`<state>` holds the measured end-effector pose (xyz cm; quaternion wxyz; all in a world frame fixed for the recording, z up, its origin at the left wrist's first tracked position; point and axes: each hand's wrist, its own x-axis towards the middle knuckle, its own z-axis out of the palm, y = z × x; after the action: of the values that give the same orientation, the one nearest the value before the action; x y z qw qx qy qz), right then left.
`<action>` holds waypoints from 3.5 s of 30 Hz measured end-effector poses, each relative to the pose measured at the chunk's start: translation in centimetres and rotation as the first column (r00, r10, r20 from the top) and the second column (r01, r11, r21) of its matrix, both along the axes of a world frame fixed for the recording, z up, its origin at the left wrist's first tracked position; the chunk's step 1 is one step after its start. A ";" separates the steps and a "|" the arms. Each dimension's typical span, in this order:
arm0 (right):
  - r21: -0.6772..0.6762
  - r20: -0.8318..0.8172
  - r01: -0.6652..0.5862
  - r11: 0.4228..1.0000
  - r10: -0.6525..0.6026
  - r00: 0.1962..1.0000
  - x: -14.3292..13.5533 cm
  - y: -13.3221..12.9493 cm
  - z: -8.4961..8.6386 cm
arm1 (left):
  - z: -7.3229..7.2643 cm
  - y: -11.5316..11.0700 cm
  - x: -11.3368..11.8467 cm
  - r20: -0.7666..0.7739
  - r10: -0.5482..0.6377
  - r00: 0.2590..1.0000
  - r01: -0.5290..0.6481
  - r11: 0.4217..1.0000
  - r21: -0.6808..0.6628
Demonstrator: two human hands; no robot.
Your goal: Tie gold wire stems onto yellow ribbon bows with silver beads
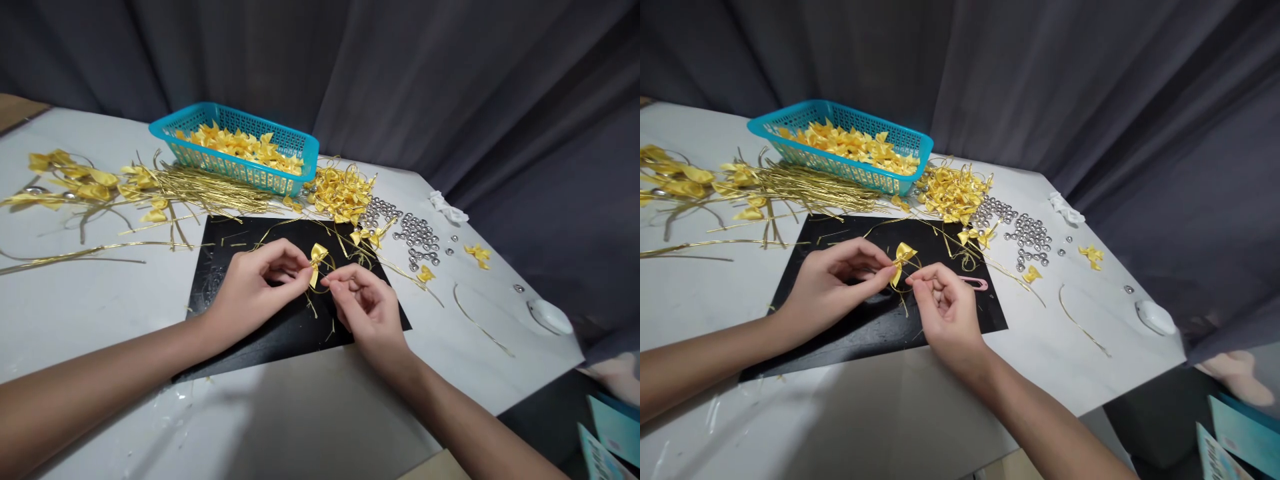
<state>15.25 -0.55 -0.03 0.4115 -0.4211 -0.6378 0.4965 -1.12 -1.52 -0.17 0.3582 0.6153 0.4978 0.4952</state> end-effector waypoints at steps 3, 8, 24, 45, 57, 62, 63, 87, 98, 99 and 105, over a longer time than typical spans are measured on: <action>-0.013 0.006 0.001 1.000 -0.001 1.000 0.0 0.0 0.0 | 0.0 0.0 0.0 -0.005 0.008 1.000 -0.008 1.000 0.001; -0.019 0.002 -0.007 1.000 0.007 1.000 -0.1 0.1 -0.1 | -0.1 0.0 0.0 0.015 0.020 1.000 -0.019 0.999 -0.033; -0.227 -0.233 -0.071 0.971 0.016 0.972 -0.1 0.1 -0.3 | -0.1 0.1 -0.1 0.033 0.016 0.999 -0.014 0.999 -0.042; -0.316 -0.300 -0.098 0.944 -0.002 0.954 -0.6 0.4 -0.5 | -0.4 -0.1 0.1 -0.104 0.095 0.990 -0.073 0.978 0.194; -0.303 -0.318 -0.128 0.944 0.026 0.948 -0.4 0.5 -0.6 | -0.6 -0.3 0.2 -0.150 0.088 0.985 -0.044 0.961 0.274; -0.302 -0.320 -0.130 0.944 0.028 0.947 -0.5 0.3 -0.5 | -1.0 -0.4 -0.1 -0.239 0.101 0.966 -0.006 0.931 0.365; -0.300 -0.319 -0.131 0.945 0.031 0.947 -0.5 0.3 -0.5 | -1.1 -0.5 -0.1 -0.256 0.111 0.960 -0.002 0.921 0.389; -0.247 -0.251 -0.140 0.959 0.076 0.965 -0.4 0.1 0.2 | -0.4 -0.6 0.2 -0.071 0.143 0.987 -0.117 0.951 0.285; -0.218 -0.173 -0.104 0.970 0.067 0.983 -0.3 -0.1 -0.1 | -0.2 0.1 0.0 -0.088 0.076 0.993 -0.055 0.975 0.215; -0.212 -0.165 -0.094 0.973 0.060 0.985 -0.4 -0.2 -0.1 | -0.2 0.1 0.0 -0.089 0.064 0.994 -0.044 0.977 0.210; -0.200 -0.137 -0.077 0.977 0.050 0.989 -0.6 -0.3 -0.3 | -0.2 0.3 0.0 -0.090 0.042 0.995 -0.026 0.985 0.172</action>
<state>14.64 -0.82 -0.29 0.3910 -0.4068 -0.5682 0.5990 -1.13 -1.23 -0.37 0.2718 0.6576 0.4802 0.5129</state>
